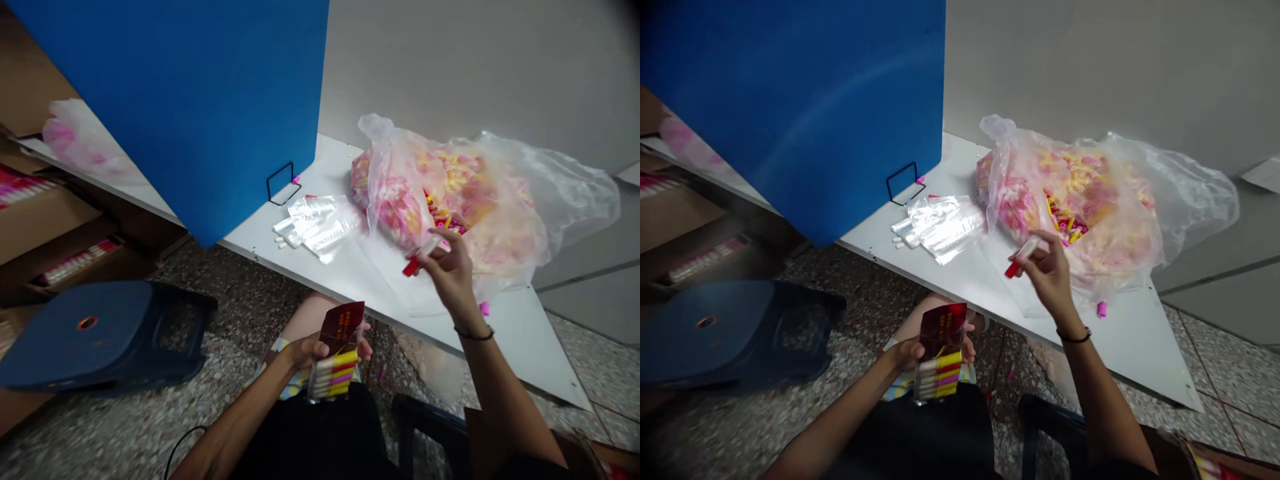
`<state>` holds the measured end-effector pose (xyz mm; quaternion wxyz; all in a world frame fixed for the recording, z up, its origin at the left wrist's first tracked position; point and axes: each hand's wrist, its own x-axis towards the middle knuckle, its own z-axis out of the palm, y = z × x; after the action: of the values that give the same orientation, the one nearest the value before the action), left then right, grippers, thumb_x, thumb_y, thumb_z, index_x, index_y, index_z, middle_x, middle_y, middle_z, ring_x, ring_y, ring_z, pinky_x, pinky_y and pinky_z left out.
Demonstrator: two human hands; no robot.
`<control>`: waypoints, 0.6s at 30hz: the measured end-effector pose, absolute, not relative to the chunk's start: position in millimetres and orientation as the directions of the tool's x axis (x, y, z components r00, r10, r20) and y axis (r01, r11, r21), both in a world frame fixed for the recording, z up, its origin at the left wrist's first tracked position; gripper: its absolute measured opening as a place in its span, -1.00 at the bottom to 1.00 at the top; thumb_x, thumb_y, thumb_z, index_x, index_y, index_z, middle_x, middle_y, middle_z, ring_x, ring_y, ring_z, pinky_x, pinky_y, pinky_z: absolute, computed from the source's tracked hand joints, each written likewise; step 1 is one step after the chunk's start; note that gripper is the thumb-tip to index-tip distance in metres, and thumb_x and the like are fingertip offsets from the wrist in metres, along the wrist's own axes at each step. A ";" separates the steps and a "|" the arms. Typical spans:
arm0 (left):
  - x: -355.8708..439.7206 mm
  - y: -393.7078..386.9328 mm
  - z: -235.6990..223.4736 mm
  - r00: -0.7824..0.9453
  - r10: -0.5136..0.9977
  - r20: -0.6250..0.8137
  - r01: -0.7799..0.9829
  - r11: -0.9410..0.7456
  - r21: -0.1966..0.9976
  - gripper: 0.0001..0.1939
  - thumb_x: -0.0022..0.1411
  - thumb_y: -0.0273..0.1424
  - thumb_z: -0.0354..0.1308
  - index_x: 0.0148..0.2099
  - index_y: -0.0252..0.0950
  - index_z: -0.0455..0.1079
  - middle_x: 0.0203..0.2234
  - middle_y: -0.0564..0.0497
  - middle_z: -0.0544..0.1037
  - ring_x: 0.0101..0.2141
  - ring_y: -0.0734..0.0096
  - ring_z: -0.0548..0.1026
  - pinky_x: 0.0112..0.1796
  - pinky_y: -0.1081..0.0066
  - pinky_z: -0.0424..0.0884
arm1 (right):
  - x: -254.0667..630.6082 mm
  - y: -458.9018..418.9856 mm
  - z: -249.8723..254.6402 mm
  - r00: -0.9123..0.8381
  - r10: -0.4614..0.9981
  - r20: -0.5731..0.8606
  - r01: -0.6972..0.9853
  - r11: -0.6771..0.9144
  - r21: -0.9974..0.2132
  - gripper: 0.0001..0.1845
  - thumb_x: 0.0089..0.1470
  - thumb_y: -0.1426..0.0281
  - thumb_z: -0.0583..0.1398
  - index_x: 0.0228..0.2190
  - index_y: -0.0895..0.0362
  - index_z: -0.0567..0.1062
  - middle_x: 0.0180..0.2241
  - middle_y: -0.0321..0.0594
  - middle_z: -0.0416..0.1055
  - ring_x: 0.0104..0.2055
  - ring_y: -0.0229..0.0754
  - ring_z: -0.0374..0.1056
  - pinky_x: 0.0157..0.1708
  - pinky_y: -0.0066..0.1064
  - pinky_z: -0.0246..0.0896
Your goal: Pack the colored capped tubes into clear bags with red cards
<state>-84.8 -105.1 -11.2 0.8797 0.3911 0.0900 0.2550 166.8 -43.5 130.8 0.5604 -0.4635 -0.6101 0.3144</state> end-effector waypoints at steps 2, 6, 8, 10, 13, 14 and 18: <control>-83.6 -108.1 -9.4 0.857 0.512 0.061 -0.398 0.581 0.710 -0.13 -0.22 -0.02 0.27 0.11 -0.38 0.25 -0.08 -0.24 0.46 -0.02 -0.09 0.36 -0.03 0.13 0.24 | 137.6 -66.3 125.8 -0.044 0.930 0.364 0.170 0.366 -0.915 -0.59 0.00 0.35 0.24 -0.10 0.03 0.27 -0.49 -0.33 0.43 -0.39 -0.17 0.46 -0.45 -0.34 0.38; -85.2 -113.7 -11.4 0.860 0.509 0.038 -0.394 0.615 0.683 -0.16 -0.19 -0.05 0.26 0.10 -0.41 0.24 -0.06 -0.26 0.44 0.03 -0.14 0.31 0.00 0.10 0.21 | 107.1 -92.0 111.7 -0.107 0.917 0.384 0.154 0.397 -0.905 -0.65 0.03 0.38 0.22 -0.11 0.04 0.32 -0.43 -0.29 0.44 -0.30 -0.17 0.45 -0.37 -0.33 0.41; -85.5 -115.7 -13.1 0.852 0.522 0.025 -0.398 0.616 0.680 -0.14 -0.21 -0.05 0.27 0.10 -0.42 0.23 -0.04 -0.26 0.44 0.05 -0.16 0.28 0.02 0.08 0.18 | 100.6 -98.7 105.1 -0.133 0.897 0.421 0.197 0.440 -0.876 -0.64 0.05 0.40 0.20 -0.08 0.03 0.34 -0.37 -0.26 0.44 -0.26 -0.17 0.44 -0.31 -0.30 0.41; -84.9 -117.2 -13.7 0.846 0.533 0.033 -0.409 0.606 0.682 -0.14 -0.21 -0.07 0.28 0.11 -0.42 0.22 -0.03 -0.25 0.43 0.07 -0.16 0.27 0.03 0.08 0.17 | 96.9 -104.1 99.7 -0.182 0.876 0.446 0.250 0.480 -0.841 -0.62 0.08 0.42 0.17 -0.02 0.02 0.33 -0.30 -0.21 0.45 -0.22 -0.18 0.43 -0.26 -0.28 0.40; -83.2 -119.1 -11.4 0.854 0.516 0.060 -0.409 0.595 0.692 -0.14 -0.19 -0.09 0.27 0.12 -0.43 0.21 0.00 -0.27 0.41 0.08 -0.16 0.25 0.05 0.08 0.16 | 95.7 -110.4 95.2 -0.294 0.834 0.467 0.346 0.548 -0.761 -0.52 0.09 0.43 0.16 0.05 0.03 0.22 -0.25 -0.17 0.45 -0.25 -0.20 0.41 -0.26 -0.28 0.40; -82.7 -119.7 -9.8 0.862 0.503 0.071 -0.406 0.597 0.692 -0.15 -0.18 -0.09 0.27 0.12 -0.44 0.21 0.01 -0.28 0.40 0.08 -0.15 0.25 0.05 0.08 0.16 | 96.2 -111.9 95.3 -0.328 0.813 0.481 0.391 0.580 -0.715 -0.51 0.09 0.43 0.17 0.05 0.04 0.21 -0.25 -0.17 0.45 -0.28 -0.21 0.41 -0.28 -0.30 0.39; -80.2 -122.0 0.0 0.871 0.482 0.098 -0.408 0.596 0.692 -0.18 -0.17 -0.13 0.25 0.11 -0.46 0.21 0.01 -0.30 0.40 0.07 -0.13 0.27 0.05 0.07 0.16 | 98.7 -114.7 103.8 -0.509 0.708 0.489 0.510 0.706 -0.491 -0.68 0.11 0.42 0.14 -0.06 0.08 0.30 -0.26 -0.17 0.43 -0.31 -0.24 0.38 -0.33 -0.39 0.35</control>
<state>-80.2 -122.0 0.0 0.8919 0.3741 0.0494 0.2494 98.7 -114.7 103.8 0.3449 -0.3557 -0.8567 0.1436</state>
